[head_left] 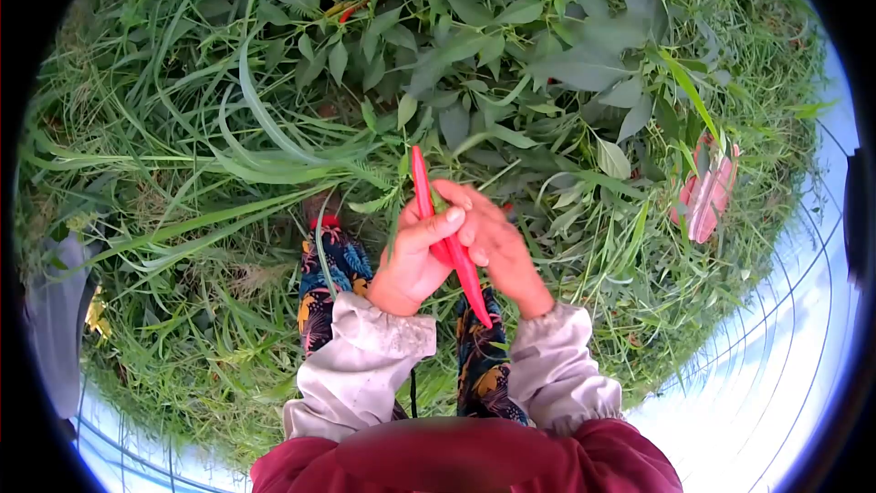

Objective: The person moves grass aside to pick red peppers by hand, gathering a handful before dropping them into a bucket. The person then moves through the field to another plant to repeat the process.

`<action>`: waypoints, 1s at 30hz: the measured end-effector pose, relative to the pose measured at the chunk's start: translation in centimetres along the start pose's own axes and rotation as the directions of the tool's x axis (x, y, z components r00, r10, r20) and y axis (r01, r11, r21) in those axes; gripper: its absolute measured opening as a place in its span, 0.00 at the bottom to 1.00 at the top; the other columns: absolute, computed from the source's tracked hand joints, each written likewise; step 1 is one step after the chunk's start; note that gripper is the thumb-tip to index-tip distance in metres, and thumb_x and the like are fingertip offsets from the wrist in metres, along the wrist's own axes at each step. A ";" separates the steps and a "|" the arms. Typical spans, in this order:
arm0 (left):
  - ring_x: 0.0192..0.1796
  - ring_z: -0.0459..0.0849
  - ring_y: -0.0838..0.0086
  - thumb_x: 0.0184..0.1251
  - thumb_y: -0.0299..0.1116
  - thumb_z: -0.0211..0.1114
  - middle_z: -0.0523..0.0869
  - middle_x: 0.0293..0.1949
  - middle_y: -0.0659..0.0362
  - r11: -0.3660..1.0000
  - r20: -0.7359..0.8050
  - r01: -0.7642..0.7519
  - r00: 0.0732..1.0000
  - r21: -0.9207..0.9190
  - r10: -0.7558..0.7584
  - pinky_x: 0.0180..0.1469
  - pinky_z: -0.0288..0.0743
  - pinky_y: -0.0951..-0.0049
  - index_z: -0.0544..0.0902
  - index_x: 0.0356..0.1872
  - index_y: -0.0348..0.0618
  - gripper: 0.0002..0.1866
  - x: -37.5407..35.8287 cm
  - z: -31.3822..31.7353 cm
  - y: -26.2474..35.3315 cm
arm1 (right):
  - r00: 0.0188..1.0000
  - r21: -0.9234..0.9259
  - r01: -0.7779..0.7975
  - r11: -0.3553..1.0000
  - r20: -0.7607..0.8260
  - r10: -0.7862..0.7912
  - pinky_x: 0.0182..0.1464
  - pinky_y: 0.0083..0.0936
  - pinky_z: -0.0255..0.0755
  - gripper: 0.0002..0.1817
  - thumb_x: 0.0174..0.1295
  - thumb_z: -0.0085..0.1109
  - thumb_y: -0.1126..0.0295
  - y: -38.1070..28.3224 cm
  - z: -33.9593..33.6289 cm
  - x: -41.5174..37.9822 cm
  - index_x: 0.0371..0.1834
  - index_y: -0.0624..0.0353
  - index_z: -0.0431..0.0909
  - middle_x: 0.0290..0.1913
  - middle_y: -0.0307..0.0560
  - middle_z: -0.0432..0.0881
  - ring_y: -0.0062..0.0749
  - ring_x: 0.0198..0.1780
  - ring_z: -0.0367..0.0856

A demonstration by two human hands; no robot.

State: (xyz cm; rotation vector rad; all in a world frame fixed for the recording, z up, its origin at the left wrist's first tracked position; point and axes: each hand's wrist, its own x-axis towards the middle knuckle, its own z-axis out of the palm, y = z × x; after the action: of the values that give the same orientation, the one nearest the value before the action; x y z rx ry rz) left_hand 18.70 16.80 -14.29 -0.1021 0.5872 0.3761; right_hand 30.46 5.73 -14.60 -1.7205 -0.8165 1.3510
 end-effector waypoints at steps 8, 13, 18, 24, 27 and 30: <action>0.20 0.70 0.76 0.73 0.36 0.55 0.70 0.24 0.65 0.985 -0.118 -0.053 0.992 -0.166 0.033 0.26 0.71 0.70 0.73 0.43 0.48 0.05 -0.3 -1.3 0.6 | 0.990 -0.315 -0.067 0.947 -0.138 0.024 0.25 0.30 0.66 0.19 0.70 0.52 0.64 -0.4 2.6 -6.9 0.21 0.63 0.72 0.18 0.48 0.73 0.44 0.20 0.71; 0.19 0.65 0.80 0.74 0.39 0.55 0.68 0.22 0.67 0.949 -0.161 -0.277 0.954 -0.150 0.253 0.24 0.65 0.75 0.73 0.40 0.48 0.07 -0.7 -1.8 3.9 | 0.975 -0.660 -0.168 0.732 -0.001 0.222 0.28 0.34 0.71 0.15 0.64 0.58 0.67 0.6 -1.3 -13.8 0.20 0.60 0.72 0.19 0.48 0.74 0.44 0.23 0.75; 0.28 0.75 0.72 0.70 0.31 0.59 0.74 0.26 0.62 0.985 -0.159 -0.148 0.974 0.086 0.160 0.36 0.74 0.66 0.76 0.43 0.46 0.05 -0.8 -1.5 1.0 | 0.974 -0.833 0.061 0.551 -0.070 -0.214 0.53 0.46 0.74 0.10 0.55 0.57 0.79 -3.3 -4.6 -4.3 0.40 0.61 0.79 0.41 0.54 0.82 0.54 0.46 0.81; 0.32 0.76 0.71 0.67 0.31 0.62 0.74 0.27 0.61 0.985 -0.163 -0.141 0.974 0.103 0.157 0.41 0.74 0.64 0.76 0.40 0.44 0.05 0.2 -1.7 -1.3 | 0.741 -0.605 -0.097 0.790 -0.574 -0.349 0.47 0.38 0.74 0.09 0.58 0.49 0.79 5.8 -10.3 17.1 0.39 0.64 0.78 0.40 0.58 0.82 0.52 0.42 0.81; 0.32 0.76 0.71 0.67 0.31 0.62 0.74 0.28 0.61 0.983 -0.169 -0.133 0.974 0.127 0.154 0.41 0.74 0.65 0.76 0.40 0.44 0.05 0.1 -2.1 -1.5 | 0.676 -0.876 -0.126 0.466 -0.420 -0.605 0.48 0.40 0.74 0.11 0.59 0.53 0.72 10.7 -11.7 19.6 0.42 0.63 0.79 0.43 0.61 0.82 0.57 0.46 0.80; 0.33 0.76 0.71 0.68 0.30 0.60 0.75 0.28 0.61 0.982 -0.189 -0.135 0.969 0.128 0.158 0.41 0.74 0.66 0.75 0.41 0.45 0.04 -0.1 -2.2 -1.3 | 0.722 -0.981 -0.116 0.154 -0.190 -0.666 0.48 0.41 0.74 0.13 0.59 0.56 0.68 10.9 -11.1 19.8 0.42 0.64 0.79 0.44 0.62 0.82 0.59 0.48 0.80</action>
State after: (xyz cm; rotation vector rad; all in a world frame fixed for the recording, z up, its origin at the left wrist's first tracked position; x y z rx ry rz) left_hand 17.94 15.08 -16.08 0.0150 0.8154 0.4784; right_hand 45.97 15.27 -32.06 -2.4693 -1.7043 -0.3733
